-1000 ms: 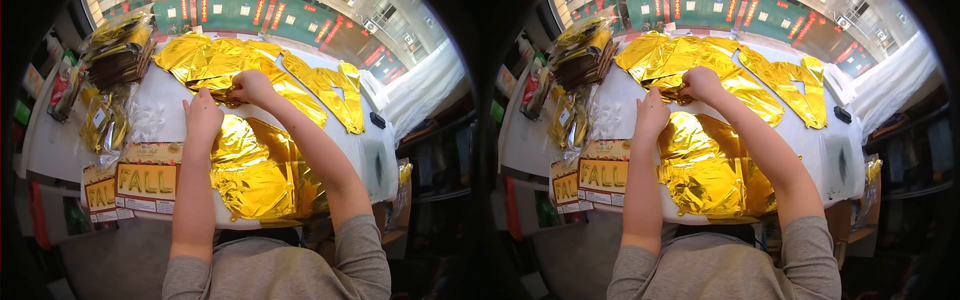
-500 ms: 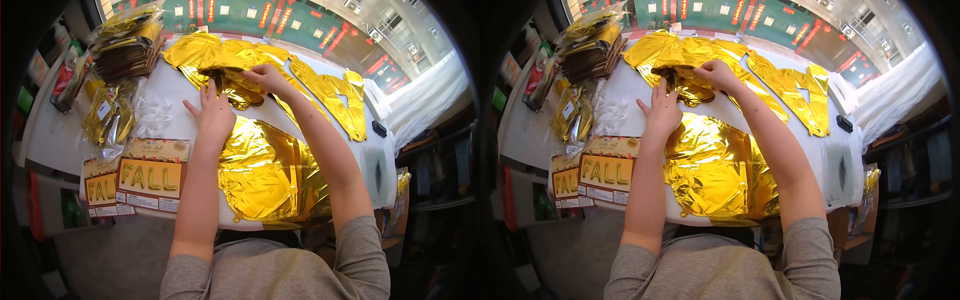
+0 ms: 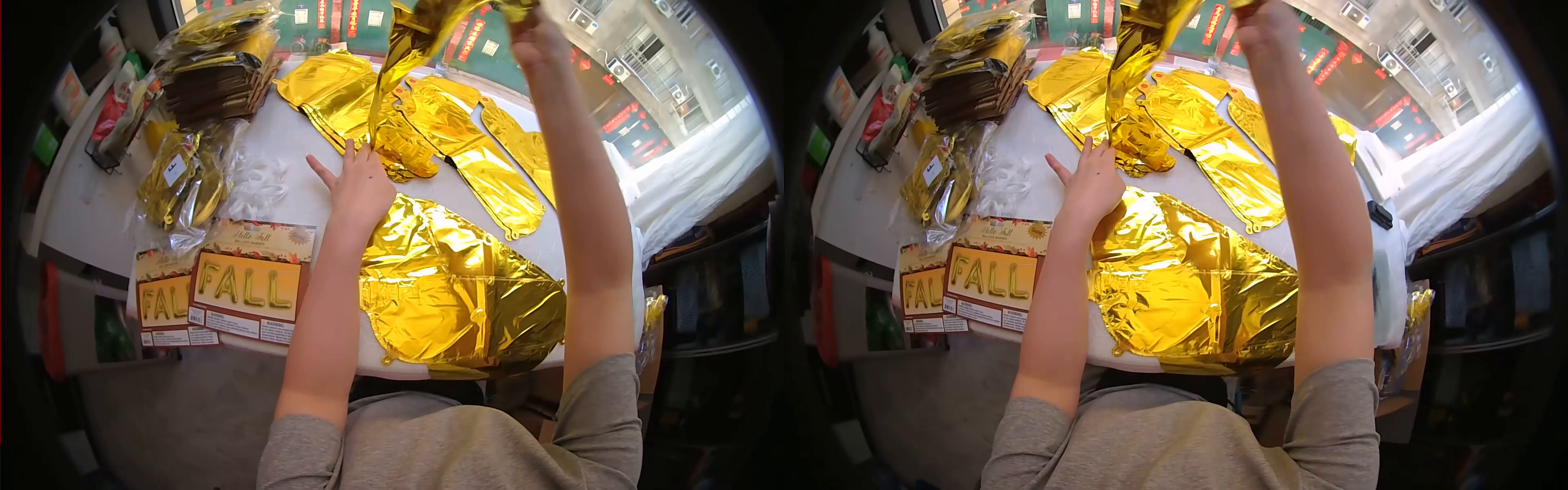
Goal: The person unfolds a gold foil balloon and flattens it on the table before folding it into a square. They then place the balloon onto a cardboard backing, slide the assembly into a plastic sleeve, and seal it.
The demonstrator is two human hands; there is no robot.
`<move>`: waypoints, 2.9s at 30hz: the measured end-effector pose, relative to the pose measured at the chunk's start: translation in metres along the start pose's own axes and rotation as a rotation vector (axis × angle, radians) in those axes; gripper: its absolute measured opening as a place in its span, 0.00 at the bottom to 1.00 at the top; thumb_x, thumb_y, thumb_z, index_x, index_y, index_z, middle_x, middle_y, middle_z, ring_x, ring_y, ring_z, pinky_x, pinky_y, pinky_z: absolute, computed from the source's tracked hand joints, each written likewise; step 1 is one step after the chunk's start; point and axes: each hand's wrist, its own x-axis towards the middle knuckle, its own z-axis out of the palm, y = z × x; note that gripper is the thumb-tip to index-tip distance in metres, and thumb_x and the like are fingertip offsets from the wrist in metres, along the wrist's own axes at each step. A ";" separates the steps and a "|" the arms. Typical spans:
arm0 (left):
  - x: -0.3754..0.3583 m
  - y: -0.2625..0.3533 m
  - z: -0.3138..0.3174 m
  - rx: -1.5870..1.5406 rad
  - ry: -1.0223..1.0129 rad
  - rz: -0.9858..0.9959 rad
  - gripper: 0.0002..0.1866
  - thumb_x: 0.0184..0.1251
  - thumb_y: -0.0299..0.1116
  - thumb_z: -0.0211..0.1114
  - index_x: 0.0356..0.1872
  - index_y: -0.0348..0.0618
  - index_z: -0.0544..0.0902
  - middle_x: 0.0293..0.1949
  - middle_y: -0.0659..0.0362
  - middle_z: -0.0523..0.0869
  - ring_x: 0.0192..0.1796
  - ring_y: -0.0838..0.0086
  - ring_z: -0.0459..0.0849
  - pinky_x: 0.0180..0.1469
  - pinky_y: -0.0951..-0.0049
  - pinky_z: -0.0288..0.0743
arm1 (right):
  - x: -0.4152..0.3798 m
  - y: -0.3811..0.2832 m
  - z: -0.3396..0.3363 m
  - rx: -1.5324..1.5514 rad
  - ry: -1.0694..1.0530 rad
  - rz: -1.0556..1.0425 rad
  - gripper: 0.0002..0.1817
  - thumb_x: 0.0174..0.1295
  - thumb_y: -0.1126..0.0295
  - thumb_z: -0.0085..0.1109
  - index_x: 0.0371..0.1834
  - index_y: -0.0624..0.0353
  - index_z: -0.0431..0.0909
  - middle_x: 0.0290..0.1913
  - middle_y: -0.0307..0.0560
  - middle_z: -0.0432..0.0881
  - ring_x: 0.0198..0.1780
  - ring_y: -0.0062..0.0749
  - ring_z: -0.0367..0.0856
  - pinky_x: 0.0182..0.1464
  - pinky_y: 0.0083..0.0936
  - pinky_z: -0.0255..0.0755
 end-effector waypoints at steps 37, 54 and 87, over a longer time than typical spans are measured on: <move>-0.096 0.083 -0.093 -0.615 -0.098 0.744 0.51 0.60 0.55 0.83 0.80 0.43 0.70 0.76 0.43 0.74 0.80 0.45 0.68 0.82 0.45 0.60 | -0.335 -0.259 -0.025 -1.774 -0.411 -0.803 0.06 0.72 0.80 0.67 0.49 0.65 0.88 0.54 0.51 0.93 0.51 0.27 0.92 0.38 0.14 0.77; -0.143 0.132 -0.100 -0.560 -0.016 0.863 0.54 0.55 0.51 0.85 0.81 0.48 0.68 0.71 0.52 0.79 0.77 0.54 0.75 0.78 0.38 0.63 | -0.374 -0.305 -0.046 -1.748 -0.494 -0.805 0.08 0.71 0.86 0.63 0.50 0.68 0.86 0.51 0.58 0.93 0.59 0.46 0.92 0.71 0.48 0.78; -0.225 -0.018 -0.053 -0.250 0.176 0.726 0.14 0.58 0.32 0.77 0.47 0.55 0.93 0.43 0.67 0.89 0.50 0.71 0.89 0.83 0.30 0.56 | -0.458 -0.203 -0.162 -1.785 -0.531 -0.239 0.09 0.58 0.81 0.69 0.40 0.56 0.90 0.52 0.43 0.93 0.67 0.47 0.86 0.83 0.59 0.58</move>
